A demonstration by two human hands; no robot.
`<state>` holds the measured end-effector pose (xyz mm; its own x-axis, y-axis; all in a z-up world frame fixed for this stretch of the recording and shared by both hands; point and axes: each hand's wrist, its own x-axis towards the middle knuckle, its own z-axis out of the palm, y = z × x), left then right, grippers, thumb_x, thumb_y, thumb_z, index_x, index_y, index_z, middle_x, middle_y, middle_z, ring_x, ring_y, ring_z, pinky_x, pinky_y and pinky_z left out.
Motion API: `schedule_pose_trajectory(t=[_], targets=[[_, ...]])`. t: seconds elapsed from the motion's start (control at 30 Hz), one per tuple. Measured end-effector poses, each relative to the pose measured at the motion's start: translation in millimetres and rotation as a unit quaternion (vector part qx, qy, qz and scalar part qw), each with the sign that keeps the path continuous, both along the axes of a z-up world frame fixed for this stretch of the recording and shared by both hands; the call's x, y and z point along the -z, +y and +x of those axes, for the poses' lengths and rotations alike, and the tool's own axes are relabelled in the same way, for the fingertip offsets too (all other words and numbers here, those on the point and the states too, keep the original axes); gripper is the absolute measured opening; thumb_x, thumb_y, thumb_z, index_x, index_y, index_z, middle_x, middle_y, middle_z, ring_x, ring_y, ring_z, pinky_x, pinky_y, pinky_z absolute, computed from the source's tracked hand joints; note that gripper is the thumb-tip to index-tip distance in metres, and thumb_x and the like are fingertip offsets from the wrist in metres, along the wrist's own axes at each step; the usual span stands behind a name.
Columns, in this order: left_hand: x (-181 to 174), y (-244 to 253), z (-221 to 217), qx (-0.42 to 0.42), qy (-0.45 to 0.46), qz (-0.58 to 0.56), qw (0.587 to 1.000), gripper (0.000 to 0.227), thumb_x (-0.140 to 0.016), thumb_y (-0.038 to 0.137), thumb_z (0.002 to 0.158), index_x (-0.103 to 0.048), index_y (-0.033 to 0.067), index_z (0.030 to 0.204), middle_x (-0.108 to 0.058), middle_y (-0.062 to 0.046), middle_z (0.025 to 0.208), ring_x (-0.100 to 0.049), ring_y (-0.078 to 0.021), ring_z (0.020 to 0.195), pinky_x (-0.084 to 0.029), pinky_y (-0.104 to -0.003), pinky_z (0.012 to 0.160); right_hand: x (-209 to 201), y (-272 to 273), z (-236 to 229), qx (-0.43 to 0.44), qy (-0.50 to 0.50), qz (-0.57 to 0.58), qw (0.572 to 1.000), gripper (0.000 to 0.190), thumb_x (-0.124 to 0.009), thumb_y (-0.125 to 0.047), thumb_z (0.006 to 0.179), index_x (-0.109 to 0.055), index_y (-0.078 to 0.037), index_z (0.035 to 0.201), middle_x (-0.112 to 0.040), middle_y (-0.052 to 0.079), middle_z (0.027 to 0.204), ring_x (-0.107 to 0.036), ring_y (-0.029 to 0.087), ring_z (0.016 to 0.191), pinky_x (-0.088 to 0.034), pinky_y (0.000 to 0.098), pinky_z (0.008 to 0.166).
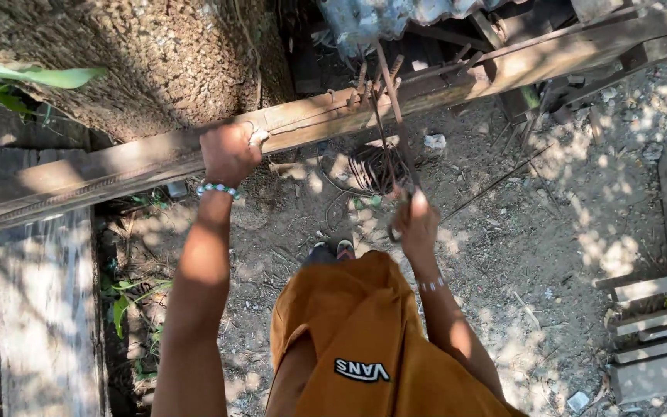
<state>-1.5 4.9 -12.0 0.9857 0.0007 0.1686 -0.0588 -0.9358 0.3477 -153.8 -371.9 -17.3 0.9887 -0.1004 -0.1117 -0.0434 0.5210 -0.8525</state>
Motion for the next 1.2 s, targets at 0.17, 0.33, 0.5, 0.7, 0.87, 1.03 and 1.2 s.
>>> schedule_pose_trajectory(t=[0.17,0.33,0.5,0.7,0.87,1.03,1.2], targets=[[13.8,1.3,5.6,-0.007,0.044,0.058,0.997,0.022,-0.067,0.032,0.070,-0.070,0.0128,0.059,-0.067,-0.006,0.054,-0.069,-0.0292,0.051,-0.058,-0.037,0.052,-57.5,12.3,-50.9,0.019,-0.138,-0.245,0.960,0.064,-0.025,-0.025,0.113,-0.041,-0.012,0.053,-0.033,0.004,0.042,-0.025,0.015,0.031,-0.027,0.0246,0.035],[46.9,14.3,15.4,0.020,0.006,0.027,0.999,0.030,-0.066,0.035,0.070,-0.062,0.0105,0.054,-0.062,-0.008,0.050,-0.067,-0.0326,0.049,-0.053,-0.040,0.048,-42.3,22.8,53.2,0.039,-0.161,-0.248,0.955,0.061,-0.039,-0.024,0.115,-0.046,-0.015,0.055,-0.040,-0.001,0.044,-0.034,0.008,0.036,-0.031,0.0241,0.040],[13.9,11.1,3.8,0.048,-0.039,0.001,0.998,0.035,-0.066,0.041,0.073,-0.056,0.0122,0.056,-0.060,-0.010,0.052,-0.067,-0.0360,0.054,-0.051,-0.043,0.049,-21.1,26.4,103.0,0.061,-0.166,-0.249,0.952,0.065,-0.034,-0.031,0.118,-0.043,-0.016,0.055,-0.032,0.002,0.041,-0.030,0.012,0.032,-0.032,0.0296,0.038],[7.1,6.7,-2.0,0.042,-0.052,0.043,0.997,0.039,-0.068,0.039,0.075,-0.050,0.0142,0.051,-0.056,-0.004,0.045,-0.062,-0.0256,0.046,-0.048,-0.032,0.045,50.8,-22.1,-5.7,0.151,-0.296,-0.728,0.600,0.025,-0.051,-0.015,0.107,-0.063,0.006,0.112,-0.063,0.024,0.091,-0.065,0.035,0.087,-0.033,0.0617,0.114],[56.6,16.8,10.2,-0.005,-0.021,0.040,0.999,0.028,-0.062,0.037,0.070,-0.060,0.0149,0.053,-0.060,-0.008,0.050,-0.067,-0.0316,0.051,-0.054,-0.039,0.050,-40.2,4.3,-71.9,0.033,-0.120,-0.420,0.899,0.065,-0.027,-0.030,0.109,-0.051,-0.019,0.049,-0.049,-0.003,0.038,-0.039,0.015,0.031,-0.041,0.0273,0.043],[48.7,14.0,14.4,0.002,-0.041,0.043,0.998,0.030,-0.065,0.038,0.066,-0.057,0.0139,0.049,-0.058,-0.007,0.046,-0.064,-0.0302,0.046,-0.052,-0.038,0.046,65.2,-4.2,64.9,-0.015,-0.259,-0.294,0.920,0.033,-0.045,-0.022,0.107,-0.059,0.000,0.086,-0.054,0.016,0.074,-0.053,0.027,0.064,-0.043,0.0392,0.060],[20.4,9.4,3.2,0.006,-0.031,0.030,0.999,0.025,-0.068,0.033,0.069,-0.066,0.0102,0.059,-0.066,-0.010,0.056,-0.072,-0.0343,0.058,-0.057,-0.044,0.055,-38.5,48.1,113.8,0.101,-0.104,-0.441,0.885,0.061,-0.042,-0.035,0.110,-0.051,-0.008,0.056,-0.045,0.006,0.050,-0.045,0.019,0.055,-0.032,0.0353,0.059]])
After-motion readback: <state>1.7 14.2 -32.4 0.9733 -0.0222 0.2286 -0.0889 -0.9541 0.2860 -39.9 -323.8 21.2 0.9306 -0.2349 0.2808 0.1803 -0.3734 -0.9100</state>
